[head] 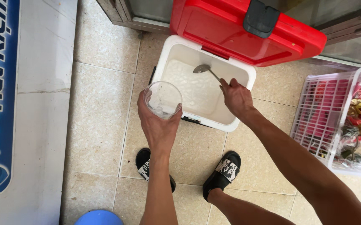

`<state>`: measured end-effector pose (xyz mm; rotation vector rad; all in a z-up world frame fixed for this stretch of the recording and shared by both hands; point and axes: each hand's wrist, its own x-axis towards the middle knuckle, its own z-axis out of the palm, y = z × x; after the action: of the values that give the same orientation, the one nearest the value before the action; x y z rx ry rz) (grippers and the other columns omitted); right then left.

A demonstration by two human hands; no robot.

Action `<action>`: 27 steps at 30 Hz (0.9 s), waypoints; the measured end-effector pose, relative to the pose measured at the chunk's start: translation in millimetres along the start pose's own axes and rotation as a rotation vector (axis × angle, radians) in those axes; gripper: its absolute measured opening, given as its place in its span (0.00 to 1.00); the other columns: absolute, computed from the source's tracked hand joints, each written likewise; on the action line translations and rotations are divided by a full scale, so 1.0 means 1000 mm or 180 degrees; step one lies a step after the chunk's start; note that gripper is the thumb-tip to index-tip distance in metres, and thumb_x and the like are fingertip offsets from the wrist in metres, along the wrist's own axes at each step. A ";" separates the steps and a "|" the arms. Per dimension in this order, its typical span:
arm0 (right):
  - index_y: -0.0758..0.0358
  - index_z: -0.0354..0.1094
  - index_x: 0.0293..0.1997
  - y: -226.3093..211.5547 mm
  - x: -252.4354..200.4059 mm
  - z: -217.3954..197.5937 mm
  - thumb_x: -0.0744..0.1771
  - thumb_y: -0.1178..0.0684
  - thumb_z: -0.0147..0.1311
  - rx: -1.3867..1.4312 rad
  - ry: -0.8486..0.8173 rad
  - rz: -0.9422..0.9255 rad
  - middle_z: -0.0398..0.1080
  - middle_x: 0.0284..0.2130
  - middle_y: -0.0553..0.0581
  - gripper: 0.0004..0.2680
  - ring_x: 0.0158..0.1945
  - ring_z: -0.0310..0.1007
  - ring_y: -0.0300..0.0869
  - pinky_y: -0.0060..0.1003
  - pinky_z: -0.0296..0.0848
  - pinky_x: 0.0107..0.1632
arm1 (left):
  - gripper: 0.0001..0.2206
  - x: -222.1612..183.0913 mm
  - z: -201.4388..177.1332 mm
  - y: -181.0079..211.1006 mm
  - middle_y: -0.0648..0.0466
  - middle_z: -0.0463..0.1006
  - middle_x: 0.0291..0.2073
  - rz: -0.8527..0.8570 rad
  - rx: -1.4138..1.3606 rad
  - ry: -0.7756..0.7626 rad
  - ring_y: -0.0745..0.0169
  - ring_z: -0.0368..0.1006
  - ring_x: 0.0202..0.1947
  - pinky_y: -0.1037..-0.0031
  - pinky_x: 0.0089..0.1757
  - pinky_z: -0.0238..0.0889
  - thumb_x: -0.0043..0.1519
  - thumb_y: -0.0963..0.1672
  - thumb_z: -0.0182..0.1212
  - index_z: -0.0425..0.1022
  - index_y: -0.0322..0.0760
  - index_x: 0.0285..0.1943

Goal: The person picks through pomegranate seeds in a bowl, juices them using a machine, scoops ice into a cup, and pours the juice into the cup.

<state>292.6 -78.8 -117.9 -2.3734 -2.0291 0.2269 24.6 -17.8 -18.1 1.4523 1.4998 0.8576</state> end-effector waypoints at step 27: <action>0.69 0.75 0.51 -0.052 0.024 0.064 0.70 0.48 0.51 0.3574 -0.2263 0.2191 0.65 0.24 0.51 0.13 0.22 0.52 0.33 0.33 0.55 0.24 | 0.44 0.020 -0.041 -0.019 0.42 0.68 0.64 -0.0578 0.0198 0.0046 0.45 0.65 0.65 0.61 0.63 0.58 0.45 0.42 0.81 0.57 0.33 0.71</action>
<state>237.5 -52.8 -178.3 -2.0934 -0.5790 1.8029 -20.1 4.1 -21.1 1.3324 1.6537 0.7185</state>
